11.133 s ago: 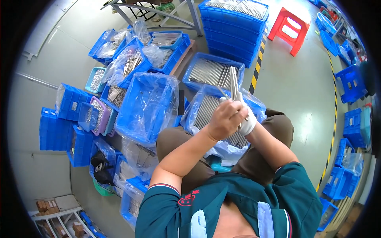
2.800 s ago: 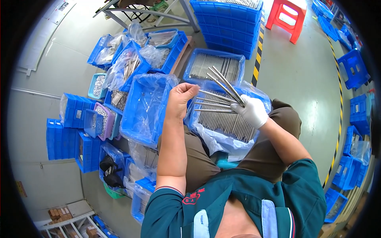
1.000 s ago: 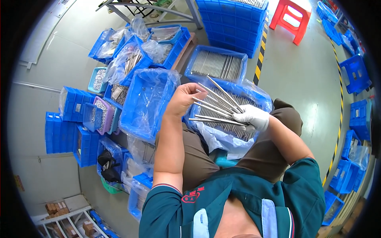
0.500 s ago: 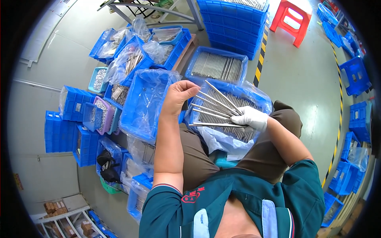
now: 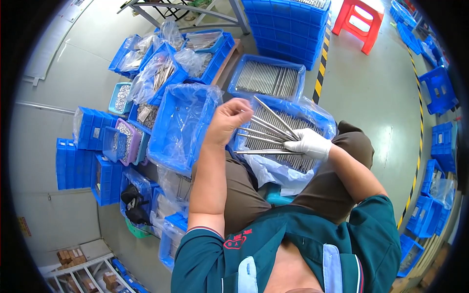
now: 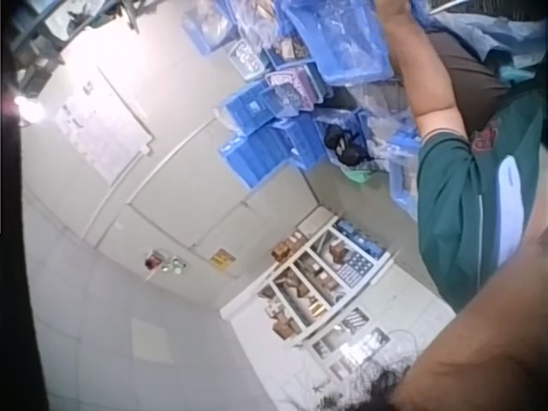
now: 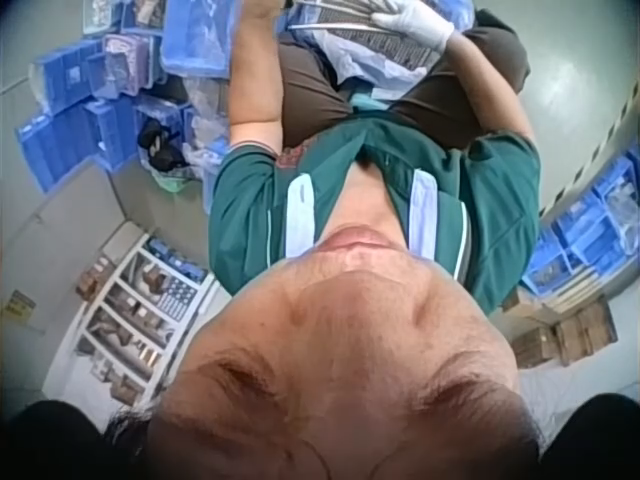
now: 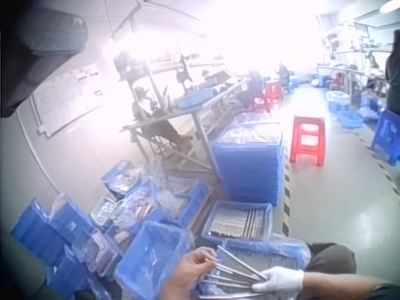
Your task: Inspecting and sorting metal rods from one bin to another in a manufacturing facility.
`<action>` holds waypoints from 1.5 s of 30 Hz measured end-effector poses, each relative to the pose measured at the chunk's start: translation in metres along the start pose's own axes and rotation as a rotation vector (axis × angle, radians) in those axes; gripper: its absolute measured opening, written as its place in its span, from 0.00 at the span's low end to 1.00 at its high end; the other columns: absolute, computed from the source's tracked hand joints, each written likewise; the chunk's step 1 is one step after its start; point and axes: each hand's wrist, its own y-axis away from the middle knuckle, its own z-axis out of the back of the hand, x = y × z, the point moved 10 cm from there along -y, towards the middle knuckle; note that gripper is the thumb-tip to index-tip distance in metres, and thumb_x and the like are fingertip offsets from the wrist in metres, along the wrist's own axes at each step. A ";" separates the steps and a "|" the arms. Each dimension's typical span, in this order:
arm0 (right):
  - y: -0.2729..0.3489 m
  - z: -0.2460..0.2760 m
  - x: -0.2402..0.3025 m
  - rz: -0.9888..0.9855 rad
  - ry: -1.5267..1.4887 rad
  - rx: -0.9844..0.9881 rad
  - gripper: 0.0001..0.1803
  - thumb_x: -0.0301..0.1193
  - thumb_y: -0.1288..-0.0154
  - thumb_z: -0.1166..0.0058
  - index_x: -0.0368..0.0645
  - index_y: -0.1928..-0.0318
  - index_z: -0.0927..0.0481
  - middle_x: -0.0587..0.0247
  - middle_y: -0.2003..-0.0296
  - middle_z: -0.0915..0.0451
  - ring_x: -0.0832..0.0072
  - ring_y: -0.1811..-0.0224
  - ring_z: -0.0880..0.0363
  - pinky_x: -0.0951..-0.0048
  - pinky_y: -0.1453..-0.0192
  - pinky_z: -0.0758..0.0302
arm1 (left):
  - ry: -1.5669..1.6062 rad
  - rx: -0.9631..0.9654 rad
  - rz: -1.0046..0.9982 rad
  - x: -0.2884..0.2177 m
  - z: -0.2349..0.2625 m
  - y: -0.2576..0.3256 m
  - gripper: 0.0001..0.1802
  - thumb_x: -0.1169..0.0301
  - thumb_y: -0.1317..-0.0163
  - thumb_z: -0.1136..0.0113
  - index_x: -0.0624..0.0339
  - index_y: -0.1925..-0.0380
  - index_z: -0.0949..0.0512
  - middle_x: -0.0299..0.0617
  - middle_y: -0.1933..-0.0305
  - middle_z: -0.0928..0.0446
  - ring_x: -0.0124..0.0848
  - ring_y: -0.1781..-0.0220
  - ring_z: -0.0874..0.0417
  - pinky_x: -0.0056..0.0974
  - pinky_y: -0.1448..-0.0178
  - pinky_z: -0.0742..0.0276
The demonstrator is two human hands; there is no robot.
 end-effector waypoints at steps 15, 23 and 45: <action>-0.005 -0.001 -0.006 -0.011 0.286 0.039 0.16 0.39 0.38 0.44 0.40 0.58 0.20 0.70 0.75 0.24 0.83 0.76 0.30 0.78 0.70 0.31 | -0.101 -0.158 0.032 -0.008 0.021 -0.003 0.05 0.73 0.46 0.35 0.62 0.71 0.20 0.33 0.72 0.22 0.18 0.70 0.26 0.24 0.61 0.31; -0.003 -0.006 -0.003 -0.016 0.319 0.051 0.15 0.40 0.39 0.44 0.40 0.60 0.20 0.70 0.79 0.26 0.84 0.77 0.31 0.78 0.72 0.32 | -0.113 -0.106 0.115 0.009 0.020 -0.006 0.06 0.74 0.48 0.33 0.62 0.71 0.20 0.32 0.73 0.22 0.18 0.70 0.26 0.24 0.62 0.31; -0.040 0.003 -0.022 -0.065 -0.436 0.132 0.15 0.36 0.38 0.45 0.38 0.57 0.28 0.73 0.80 0.33 0.86 0.85 0.38 0.83 0.81 0.41 | 0.210 -0.532 0.038 0.023 0.100 0.009 0.08 0.67 0.43 0.36 0.60 0.71 0.21 0.34 0.73 0.22 0.20 0.73 0.25 0.24 0.68 0.32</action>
